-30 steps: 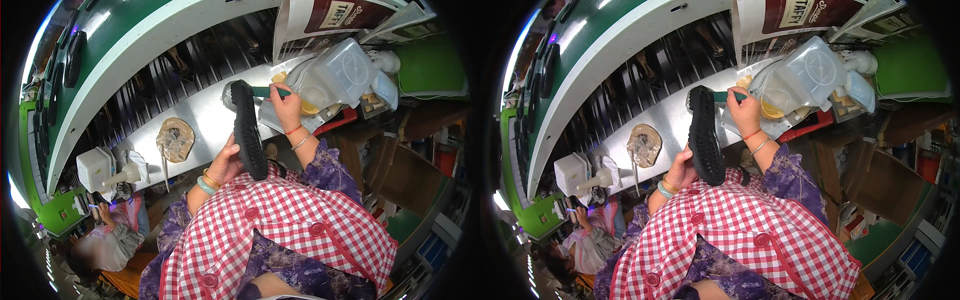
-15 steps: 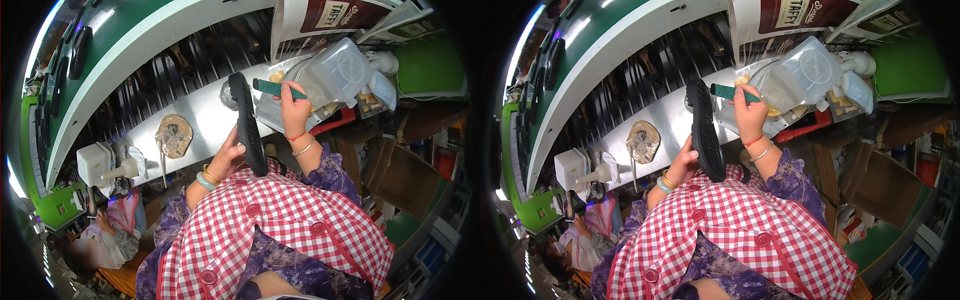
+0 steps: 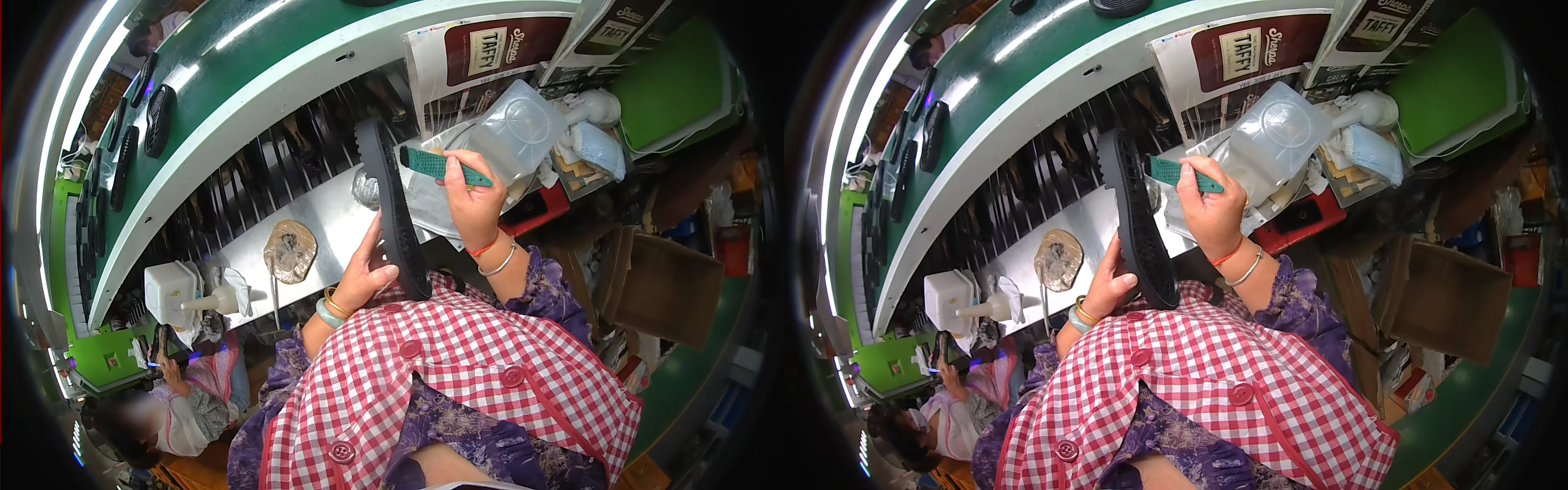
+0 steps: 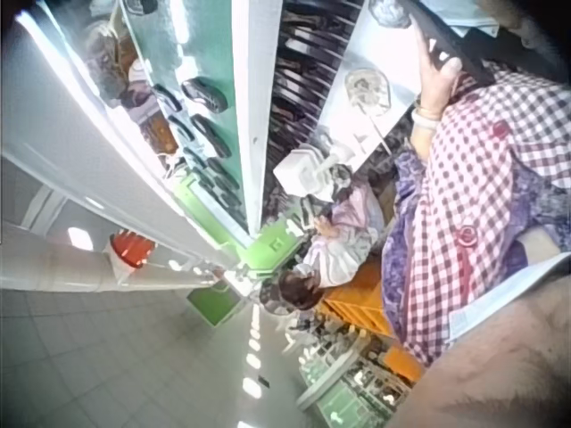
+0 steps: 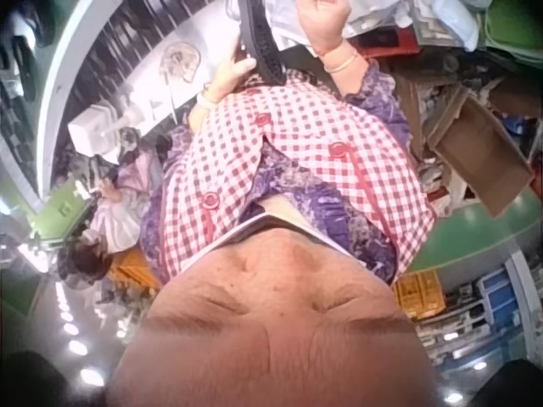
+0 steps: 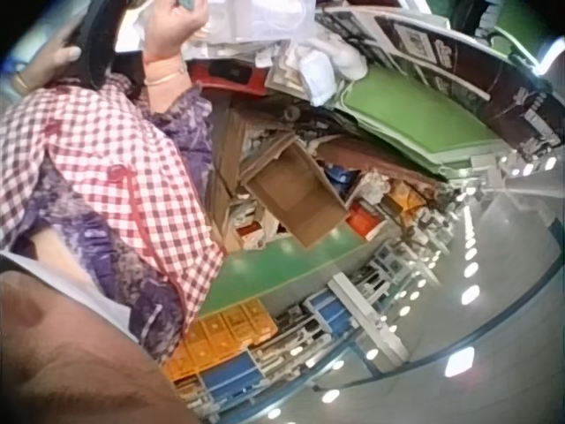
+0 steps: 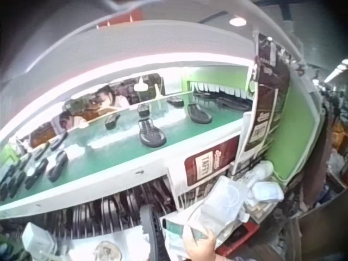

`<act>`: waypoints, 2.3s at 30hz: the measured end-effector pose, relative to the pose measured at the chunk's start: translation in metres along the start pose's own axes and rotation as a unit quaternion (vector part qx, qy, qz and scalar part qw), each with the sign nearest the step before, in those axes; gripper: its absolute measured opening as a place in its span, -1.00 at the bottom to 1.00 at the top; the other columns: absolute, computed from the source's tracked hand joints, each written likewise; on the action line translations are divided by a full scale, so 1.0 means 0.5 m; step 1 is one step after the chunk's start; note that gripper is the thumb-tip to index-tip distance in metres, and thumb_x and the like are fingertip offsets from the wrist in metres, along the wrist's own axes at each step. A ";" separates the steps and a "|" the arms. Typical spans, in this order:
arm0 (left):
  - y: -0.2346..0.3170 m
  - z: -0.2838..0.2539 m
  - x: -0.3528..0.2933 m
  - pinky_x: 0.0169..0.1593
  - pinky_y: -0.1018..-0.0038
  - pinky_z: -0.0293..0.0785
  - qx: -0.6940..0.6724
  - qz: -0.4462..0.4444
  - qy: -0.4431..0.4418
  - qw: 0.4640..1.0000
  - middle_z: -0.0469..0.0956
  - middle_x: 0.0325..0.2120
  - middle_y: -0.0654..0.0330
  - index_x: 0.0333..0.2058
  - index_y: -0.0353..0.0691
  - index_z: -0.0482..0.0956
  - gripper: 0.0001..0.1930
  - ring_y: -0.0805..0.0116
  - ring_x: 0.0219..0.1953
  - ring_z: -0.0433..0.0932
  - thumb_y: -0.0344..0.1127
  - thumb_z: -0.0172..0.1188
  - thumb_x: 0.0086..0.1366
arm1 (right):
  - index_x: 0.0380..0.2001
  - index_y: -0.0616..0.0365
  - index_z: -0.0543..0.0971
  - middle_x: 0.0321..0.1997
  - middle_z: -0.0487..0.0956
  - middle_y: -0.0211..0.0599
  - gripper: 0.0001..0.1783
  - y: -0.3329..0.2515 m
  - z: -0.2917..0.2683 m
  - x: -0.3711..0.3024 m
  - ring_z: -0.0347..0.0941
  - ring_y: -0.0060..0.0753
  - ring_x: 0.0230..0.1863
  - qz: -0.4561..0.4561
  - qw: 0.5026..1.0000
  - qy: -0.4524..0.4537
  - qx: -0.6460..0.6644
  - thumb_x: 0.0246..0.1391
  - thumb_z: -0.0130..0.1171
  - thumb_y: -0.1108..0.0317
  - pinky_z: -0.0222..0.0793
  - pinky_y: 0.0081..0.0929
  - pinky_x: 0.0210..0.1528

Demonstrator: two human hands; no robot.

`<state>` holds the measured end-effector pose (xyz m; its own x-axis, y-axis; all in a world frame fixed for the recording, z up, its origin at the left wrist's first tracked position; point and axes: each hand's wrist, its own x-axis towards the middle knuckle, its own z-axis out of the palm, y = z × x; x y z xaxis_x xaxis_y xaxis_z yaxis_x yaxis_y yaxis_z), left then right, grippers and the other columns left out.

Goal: The person applies adhesive to shoe soles by dipping a brush into liquid adhesive, spreading it across each sole, and placing the soles onto a conveyor belt.

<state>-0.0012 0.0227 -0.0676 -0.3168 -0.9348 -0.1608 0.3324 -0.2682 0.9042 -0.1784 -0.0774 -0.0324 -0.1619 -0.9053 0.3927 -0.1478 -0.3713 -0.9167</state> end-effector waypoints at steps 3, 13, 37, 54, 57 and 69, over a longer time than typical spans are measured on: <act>0.006 -0.004 0.003 0.15 0.40 0.22 -0.012 0.004 0.020 1.000 0.12 0.19 0.09 0.32 -0.17 -0.19 -0.04 0.28 0.13 0.26 -0.24 0.23 0.02 | -0.40 0.23 0.53 -0.57 0.52 -0.23 -0.93 0.003 0.013 -0.006 0.50 -0.39 -0.57 -0.010 1.000 -0.022 -0.005 0.01 0.14 0.47 0.36 -0.54 -0.49; 0.045 -0.010 0.013 0.06 0.48 0.31 -0.155 0.029 0.097 0.983 0.29 0.07 0.18 0.24 -0.19 0.02 -0.25 0.36 0.04 0.36 -0.19 0.10 0.09 | -0.40 0.23 0.52 -0.56 0.53 -0.23 -0.94 -0.014 0.016 -0.023 0.51 -0.36 -0.56 -0.049 0.992 -0.116 -0.020 0.04 0.10 0.47 0.36 -0.54 -0.50; 0.074 -0.040 -0.014 0.19 0.40 0.15 -0.051 0.072 0.067 0.994 0.19 0.16 0.10 0.31 -0.18 -0.13 -0.08 0.31 0.16 0.24 -0.33 0.20 0.00 | -0.30 0.23 0.51 -0.48 0.53 -0.43 -0.87 -0.075 -0.045 -0.001 0.45 -0.68 -0.54 0.087 0.987 -0.065 0.115 0.17 0.01 0.41 0.31 -0.74 -0.50; 0.206 -0.070 0.033 0.14 0.38 0.27 -0.154 0.161 -0.051 0.974 0.21 0.14 0.13 0.27 -0.23 -0.04 -0.16 0.29 0.12 0.30 -0.19 0.19 0.06 | -0.32 0.26 0.51 -0.44 0.54 -0.33 -0.80 -0.161 0.013 0.107 0.42 -0.57 -0.56 -0.024 0.982 0.094 0.165 0.18 -0.04 0.35 0.30 -0.64 -0.50; 0.382 -0.096 0.118 0.14 0.26 0.30 -0.266 0.221 0.012 0.938 0.49 -0.13 0.08 -0.01 -0.26 0.37 -0.51 0.24 0.03 0.40 -0.03 0.00 0.20 | -0.26 0.27 0.48 -0.40 0.53 -0.32 -0.78 -0.167 0.002 0.106 0.41 -0.53 -0.52 -0.064 0.972 0.112 0.196 0.19 -0.06 0.34 0.30 -0.62 -0.48; 0.509 -0.411 0.192 0.10 0.31 0.29 0.532 0.323 0.437 0.649 0.45 -0.05 -0.07 -0.01 -0.39 0.42 -0.44 0.05 0.03 0.40 -0.06 0.16 0.14 | -0.27 0.24 0.46 -0.39 0.48 -0.35 -0.74 -0.098 0.063 0.027 0.35 -0.57 -0.53 0.006 0.984 0.107 0.144 0.22 -0.11 0.26 0.25 -0.66 -0.47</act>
<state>0.2356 -0.1831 0.0658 0.3634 -0.6719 0.6454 -0.8045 0.1230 0.5810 -0.1425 -0.0781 0.0154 -0.3688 -0.8569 0.3601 0.1330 -0.4321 -0.8919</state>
